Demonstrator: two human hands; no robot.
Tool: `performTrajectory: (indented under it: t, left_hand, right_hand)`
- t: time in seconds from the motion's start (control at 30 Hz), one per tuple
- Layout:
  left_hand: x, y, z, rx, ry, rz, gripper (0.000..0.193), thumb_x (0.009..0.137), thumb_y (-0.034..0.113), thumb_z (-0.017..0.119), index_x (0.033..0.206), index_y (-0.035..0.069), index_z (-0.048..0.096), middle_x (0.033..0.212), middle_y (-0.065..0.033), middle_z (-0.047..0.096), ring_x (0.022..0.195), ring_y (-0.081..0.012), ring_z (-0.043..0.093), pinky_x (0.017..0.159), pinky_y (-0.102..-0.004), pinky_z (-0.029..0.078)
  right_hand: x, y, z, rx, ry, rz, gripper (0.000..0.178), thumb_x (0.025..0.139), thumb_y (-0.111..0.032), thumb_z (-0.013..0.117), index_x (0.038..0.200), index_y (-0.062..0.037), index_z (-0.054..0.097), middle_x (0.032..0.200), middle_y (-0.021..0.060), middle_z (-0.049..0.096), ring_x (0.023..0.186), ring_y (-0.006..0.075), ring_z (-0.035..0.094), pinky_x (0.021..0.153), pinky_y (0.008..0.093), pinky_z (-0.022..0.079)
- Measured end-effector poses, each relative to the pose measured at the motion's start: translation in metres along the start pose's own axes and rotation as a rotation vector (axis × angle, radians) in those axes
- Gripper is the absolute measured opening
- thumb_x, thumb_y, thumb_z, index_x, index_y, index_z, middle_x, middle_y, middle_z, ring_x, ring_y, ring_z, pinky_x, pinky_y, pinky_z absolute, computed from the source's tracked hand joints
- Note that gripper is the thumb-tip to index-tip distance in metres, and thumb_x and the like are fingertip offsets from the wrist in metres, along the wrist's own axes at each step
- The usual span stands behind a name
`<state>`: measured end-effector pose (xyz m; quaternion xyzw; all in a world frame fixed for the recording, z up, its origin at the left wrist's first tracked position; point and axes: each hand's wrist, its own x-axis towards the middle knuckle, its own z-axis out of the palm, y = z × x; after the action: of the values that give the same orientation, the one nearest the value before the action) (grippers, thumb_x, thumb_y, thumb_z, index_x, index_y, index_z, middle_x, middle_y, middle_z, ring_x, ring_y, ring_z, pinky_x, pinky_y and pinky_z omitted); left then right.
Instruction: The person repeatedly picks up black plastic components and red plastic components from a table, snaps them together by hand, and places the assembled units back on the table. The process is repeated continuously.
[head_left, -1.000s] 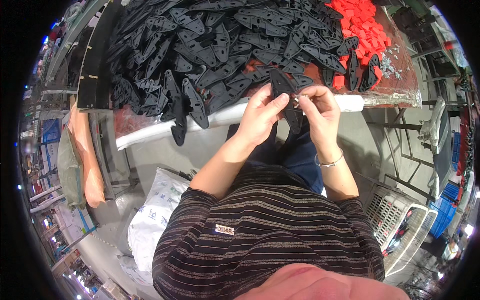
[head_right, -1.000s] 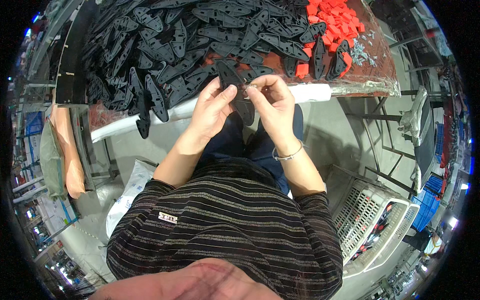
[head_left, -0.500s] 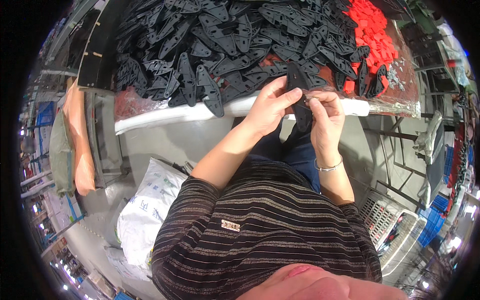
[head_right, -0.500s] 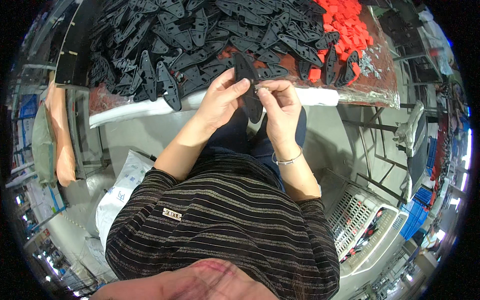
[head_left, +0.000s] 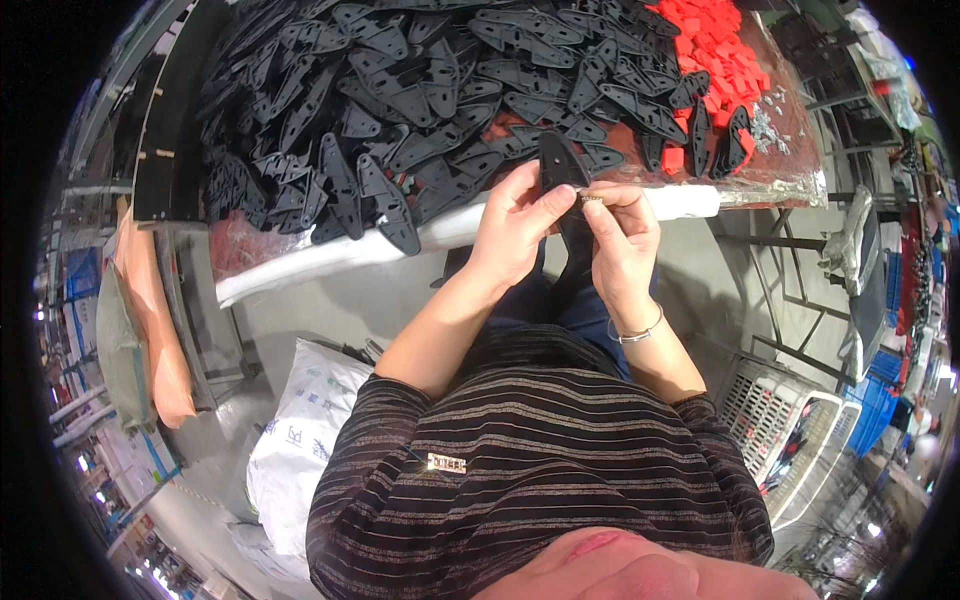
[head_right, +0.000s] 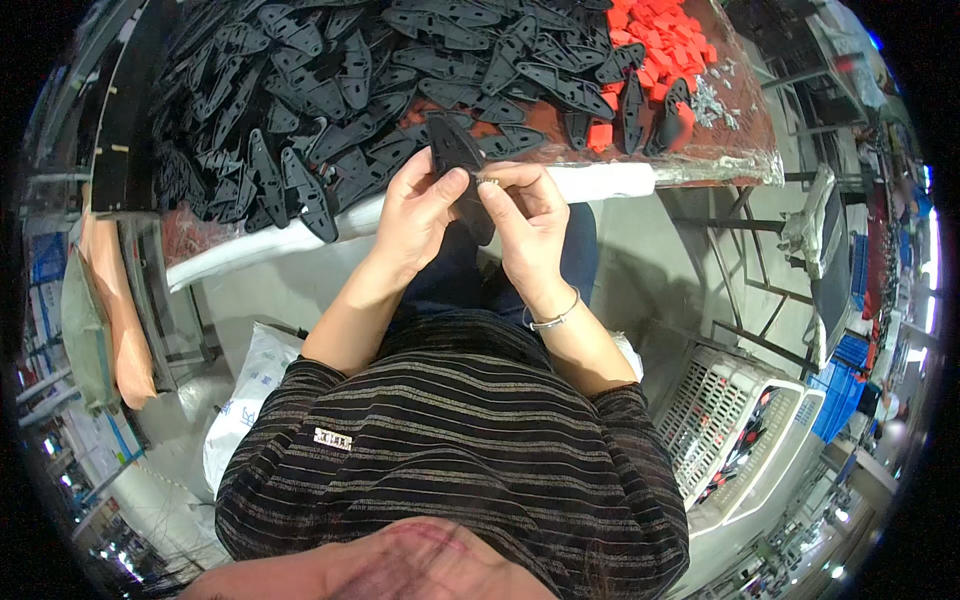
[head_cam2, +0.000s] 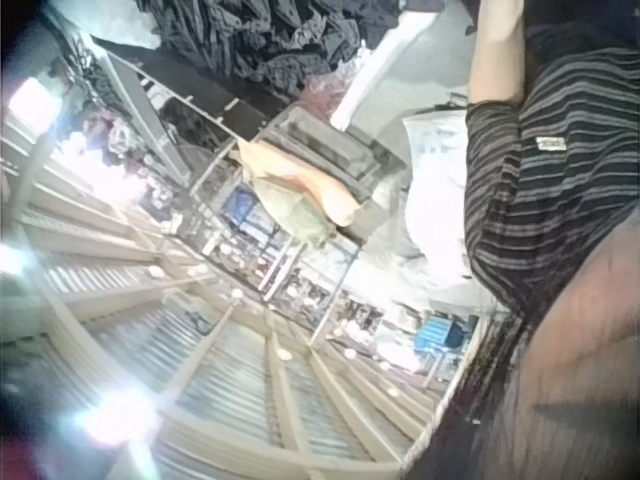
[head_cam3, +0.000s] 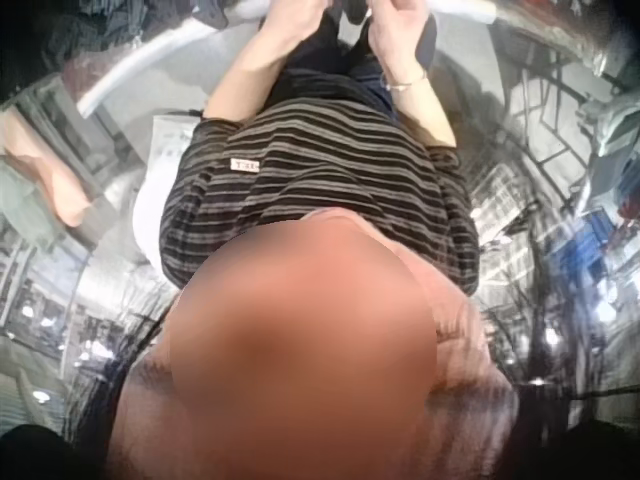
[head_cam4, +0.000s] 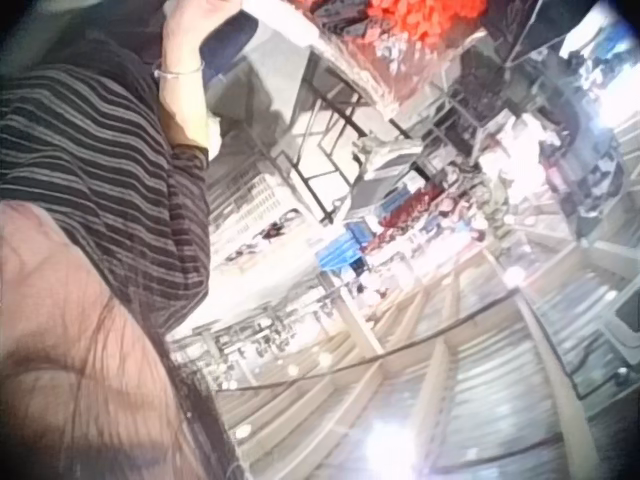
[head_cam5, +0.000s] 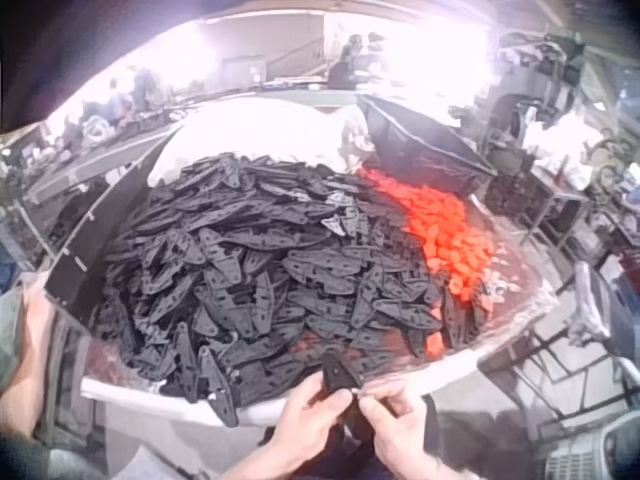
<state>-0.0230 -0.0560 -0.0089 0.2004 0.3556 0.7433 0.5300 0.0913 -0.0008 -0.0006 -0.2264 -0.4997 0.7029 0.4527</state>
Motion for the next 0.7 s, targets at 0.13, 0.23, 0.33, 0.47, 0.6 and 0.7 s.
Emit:
performTrajectory:
  t: [0.13,0.23,0.33,0.47,0.6,0.7]
  left_hand:
    - [0.006,-0.004,0.008,0.024,0.021,0.061,0.019,0.087,0.008,0.060,0.105,0.003,0.055,0.093,0.0004,0.058,0.081,-0.0052,0.053,0.066,-0.0188,0.045]
    - [0.013,-0.007,0.007,0.126,-0.027,0.073,0.018,0.087,0.007,0.059,0.104,0.002,0.055,0.093,0.0006,0.058,0.082,-0.0052,0.052,0.070,-0.0196,0.045]
    - [0.019,-0.007,0.003,0.179,-0.054,0.014,0.019,0.088,0.006,0.058,0.105,0.000,0.054,0.098,-0.0009,0.058,0.088,-0.0071,0.053,0.079,-0.0224,0.044]
    - [0.030,-0.012,0.003,-0.009,-0.081,-0.056,0.023,0.089,0.005,0.055,0.112,0.000,0.054,0.104,-0.0042,0.059,0.093,-0.0116,0.055,0.085,-0.0266,0.044]
    - [0.043,-0.018,-0.007,-0.058,-0.068,-0.047,0.025,0.089,0.007,0.055,0.113,0.000,0.053,0.105,-0.0058,0.058,0.093,-0.0132,0.054,0.085,-0.0286,0.043]
    - [0.044,-0.021,-0.016,-0.043,-0.169,-0.071,0.027,0.089,0.010,0.057,0.113,0.000,0.051,0.105,-0.0070,0.057,0.093,-0.0188,0.055,0.084,-0.0334,0.045]
  right_hand:
    - [0.005,0.001,-0.006,-0.053,0.009,-0.012,0.010,0.083,0.002,0.061,0.091,-0.0005,0.057,0.098,0.0062,0.060,0.086,0.0091,0.056,0.078,0.0228,0.045]
    - [0.010,0.002,-0.013,-0.106,0.036,0.008,0.011,0.082,0.003,0.062,0.089,-0.0014,0.056,0.096,0.0049,0.059,0.086,0.0085,0.055,0.076,0.0224,0.046]
    - [0.014,0.003,-0.023,-0.133,-0.011,0.030,0.010,0.082,0.004,0.062,0.087,-0.0012,0.055,0.094,0.0047,0.059,0.085,0.0094,0.055,0.076,0.0232,0.046]
    - [0.028,-0.013,-0.046,-0.168,-0.165,0.115,0.012,0.084,-0.002,0.062,0.095,-0.0018,0.058,0.095,0.0031,0.060,0.084,0.0078,0.055,0.076,0.0226,0.046]
    - [0.075,-0.050,-0.095,-0.592,-0.006,-0.073,0.015,0.082,-0.008,0.064,0.095,-0.0030,0.061,0.088,0.0027,0.063,0.081,0.0091,0.058,0.073,0.0244,0.047]
    - [0.138,-0.074,-0.163,-0.953,0.278,-0.235,0.018,0.080,-0.014,0.066,0.093,-0.0029,0.064,0.084,0.0040,0.066,0.078,0.0115,0.060,0.070,0.0270,0.048]
